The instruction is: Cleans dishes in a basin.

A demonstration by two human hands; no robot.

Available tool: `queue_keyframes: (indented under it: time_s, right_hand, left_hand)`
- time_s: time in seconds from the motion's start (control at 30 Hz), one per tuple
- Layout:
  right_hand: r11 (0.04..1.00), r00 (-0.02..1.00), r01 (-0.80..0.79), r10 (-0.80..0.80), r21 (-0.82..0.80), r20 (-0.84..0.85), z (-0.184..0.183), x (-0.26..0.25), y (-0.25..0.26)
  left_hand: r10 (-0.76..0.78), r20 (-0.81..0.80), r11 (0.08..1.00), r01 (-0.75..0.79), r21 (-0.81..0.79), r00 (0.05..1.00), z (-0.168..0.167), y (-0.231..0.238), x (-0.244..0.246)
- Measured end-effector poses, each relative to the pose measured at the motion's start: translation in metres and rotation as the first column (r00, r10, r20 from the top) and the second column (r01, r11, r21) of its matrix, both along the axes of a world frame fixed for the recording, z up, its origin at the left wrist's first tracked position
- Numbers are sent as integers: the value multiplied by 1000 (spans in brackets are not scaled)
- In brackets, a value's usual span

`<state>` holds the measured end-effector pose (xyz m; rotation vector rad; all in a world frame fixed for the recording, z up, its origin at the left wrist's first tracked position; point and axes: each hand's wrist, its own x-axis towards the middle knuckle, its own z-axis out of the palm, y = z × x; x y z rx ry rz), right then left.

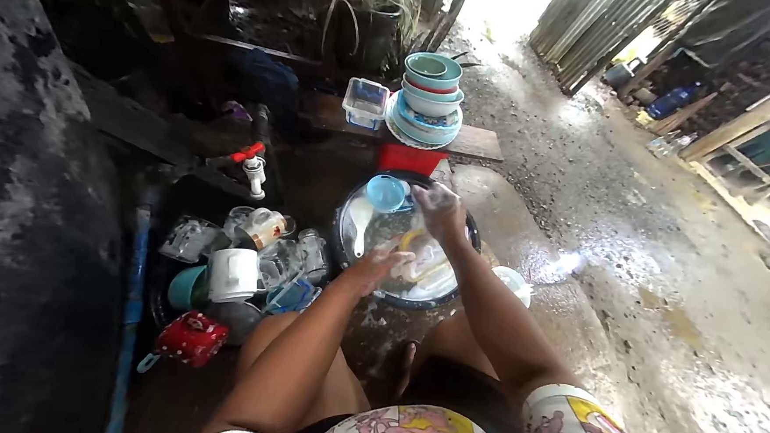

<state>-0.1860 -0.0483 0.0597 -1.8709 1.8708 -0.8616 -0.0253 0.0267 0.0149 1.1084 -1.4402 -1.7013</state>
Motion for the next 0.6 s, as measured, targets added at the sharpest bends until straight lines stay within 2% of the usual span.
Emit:
queue_keyframes:
  time_s: [0.07,0.13,0.2,0.23,0.3,0.33,0.37,0.4,0.47,0.5,0.53,0.6]
  right_hand:
    - [983,982,-179,176,-41,-72,-6,25,19]
    - [889,901,-426,400,-167,-166,-18,43,34]
    - [835,862,-500,454,-229,-227,-17,42,30]
    - [852,897,-438,392,-287,-203,-15,37,24]
    - [892,984,-174,149,-416,-92,-17,29,3]
    - [907,997,-77,66,-415,-39,-18,29,-2]
    - [927,996,-84,86,-365,-12,-20,32,4]
    - [938,983,-182,183,-296,-25,-22,37,15]
    - [887,911,-406,411,-219,-26,-28,49,29]
    - [885,902,-422,432,-197,10,-29,48,28]
    - [913,924,-362,377,-188,56,-32,42,22]
    - [955,986,-139,158,-261,55,-29,26,3]
  left_hand:
    - [83,167,996,-86,14,983,1,0,-6]
    - [211,188,977,-206,-46,959,-3,3,-14]
    - [300,169,954,-290,-79,939,-5,4,-15]
    - [329,145,943,-319,-90,933,-10,2,-14]
    - [364,132,929,-350,-119,922,-13,-5,-12]
    - [372,133,926,-356,-127,919,-13,-8,-13]
    - [376,142,925,-361,-117,916,-12,-7,-13]
    - [385,152,922,-371,-113,910,-10,-5,-12]
    - [400,166,914,-380,-139,901,-11,-3,-6]
    - [409,166,909,-385,-160,897,-14,-2,-5]
    - [407,183,909,-379,-172,895,-15,-1,-5]
    - [390,213,915,-350,-201,896,-14,-1,-9]
